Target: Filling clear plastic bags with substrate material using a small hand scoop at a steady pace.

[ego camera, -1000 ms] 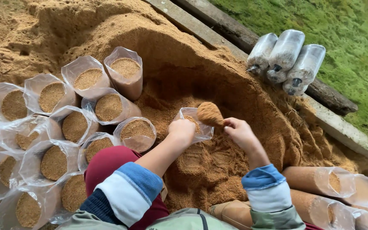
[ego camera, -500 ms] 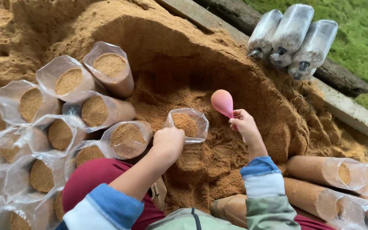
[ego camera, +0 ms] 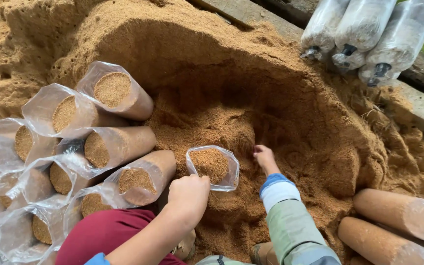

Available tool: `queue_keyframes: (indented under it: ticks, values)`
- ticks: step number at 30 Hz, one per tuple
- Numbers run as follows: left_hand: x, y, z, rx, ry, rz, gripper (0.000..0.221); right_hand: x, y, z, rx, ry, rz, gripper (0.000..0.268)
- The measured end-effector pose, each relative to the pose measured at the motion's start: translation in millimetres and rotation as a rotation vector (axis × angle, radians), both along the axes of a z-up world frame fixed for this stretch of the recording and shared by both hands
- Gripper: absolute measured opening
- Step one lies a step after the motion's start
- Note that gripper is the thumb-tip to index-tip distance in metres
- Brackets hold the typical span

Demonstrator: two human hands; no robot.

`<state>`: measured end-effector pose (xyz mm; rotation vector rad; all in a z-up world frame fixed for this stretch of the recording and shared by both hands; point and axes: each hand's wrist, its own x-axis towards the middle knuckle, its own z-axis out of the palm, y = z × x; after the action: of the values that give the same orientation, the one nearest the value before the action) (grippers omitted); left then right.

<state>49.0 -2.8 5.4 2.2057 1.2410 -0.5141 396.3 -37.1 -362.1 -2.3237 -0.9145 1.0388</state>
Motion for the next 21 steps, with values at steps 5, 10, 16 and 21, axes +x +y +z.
queue_keyframes:
  ticks: [5, 10, 16, 21]
  values:
    - [0, -4, -7, 0.067, -0.059, 0.005, 0.010, -23, -4, 29, -0.232, 0.493, -0.349, 0.047]
    - [3, -4, -36, 0.205, -0.128, -0.086, 0.014, -4, -5, 54, -0.189, 0.433, -0.281, 0.048]
    - [22, -1, -76, 0.226, -0.139, -0.081, 0.019, 0, 16, 177, -0.111, 0.353, -0.158, 0.046]
    - [34, 9, -78, 0.218, -0.150, -0.021, 0.018, -4, 23, 265, -0.041, 0.329, -0.010, 0.042]
